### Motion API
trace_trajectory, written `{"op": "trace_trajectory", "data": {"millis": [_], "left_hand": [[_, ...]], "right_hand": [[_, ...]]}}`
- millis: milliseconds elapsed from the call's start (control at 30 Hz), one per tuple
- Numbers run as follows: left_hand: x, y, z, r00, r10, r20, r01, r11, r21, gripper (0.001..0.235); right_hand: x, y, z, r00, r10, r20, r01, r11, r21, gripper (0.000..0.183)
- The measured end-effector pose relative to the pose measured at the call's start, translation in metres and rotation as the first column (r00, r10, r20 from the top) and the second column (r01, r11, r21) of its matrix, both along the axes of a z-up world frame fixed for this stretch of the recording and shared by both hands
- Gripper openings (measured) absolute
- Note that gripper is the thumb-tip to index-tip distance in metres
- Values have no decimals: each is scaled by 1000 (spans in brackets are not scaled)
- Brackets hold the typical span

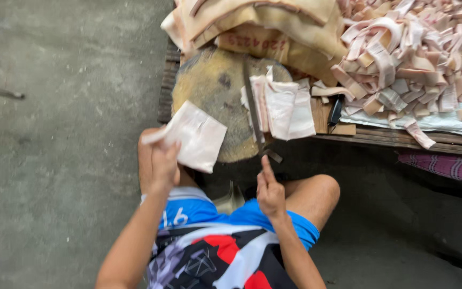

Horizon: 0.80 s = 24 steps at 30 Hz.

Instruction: The person sits on a low stool and uses a large knife to slice sheets of pork skin into strips on a round wooden cutting block. They repeatedly pick up sheets of skin, cut them into uniform strips, and move the cut pieces onto a nearby table.

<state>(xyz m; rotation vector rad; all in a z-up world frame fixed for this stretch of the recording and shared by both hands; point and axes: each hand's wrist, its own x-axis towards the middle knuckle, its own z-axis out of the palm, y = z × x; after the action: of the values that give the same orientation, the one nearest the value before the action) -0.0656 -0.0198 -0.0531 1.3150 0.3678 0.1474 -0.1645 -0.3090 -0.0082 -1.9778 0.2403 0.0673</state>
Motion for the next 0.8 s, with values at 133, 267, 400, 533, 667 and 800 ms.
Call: {"op": "trace_trajectory", "data": {"millis": [133,267,400,533,667,800], "left_hand": [[77,13,-2,916,-298,-268,249,947,-201,26],[125,-8,2,842,-418,-342,395,908,-138,26],[128,-16,0,874,-424,-239,411,906,-102,32],[110,-12,2,875,-344,-342,297,937,-183,28],[115,-10,-4,892,-308,-332,312,949,-42,24],[102,-9,-3,891,-317,-326,308,948,-81,24]], "right_hand": [[10,-6,17,993,-84,-80,107,930,351,58],[1,6,19,996,-15,90,-2,983,181,61],[1,27,4,958,169,233,-127,975,-183,57],[11,37,21,992,123,-2,-123,988,-98,57],[4,24,85,993,104,46,-111,977,180,60],[-14,4,142,820,79,567,-254,938,237,53]]}}
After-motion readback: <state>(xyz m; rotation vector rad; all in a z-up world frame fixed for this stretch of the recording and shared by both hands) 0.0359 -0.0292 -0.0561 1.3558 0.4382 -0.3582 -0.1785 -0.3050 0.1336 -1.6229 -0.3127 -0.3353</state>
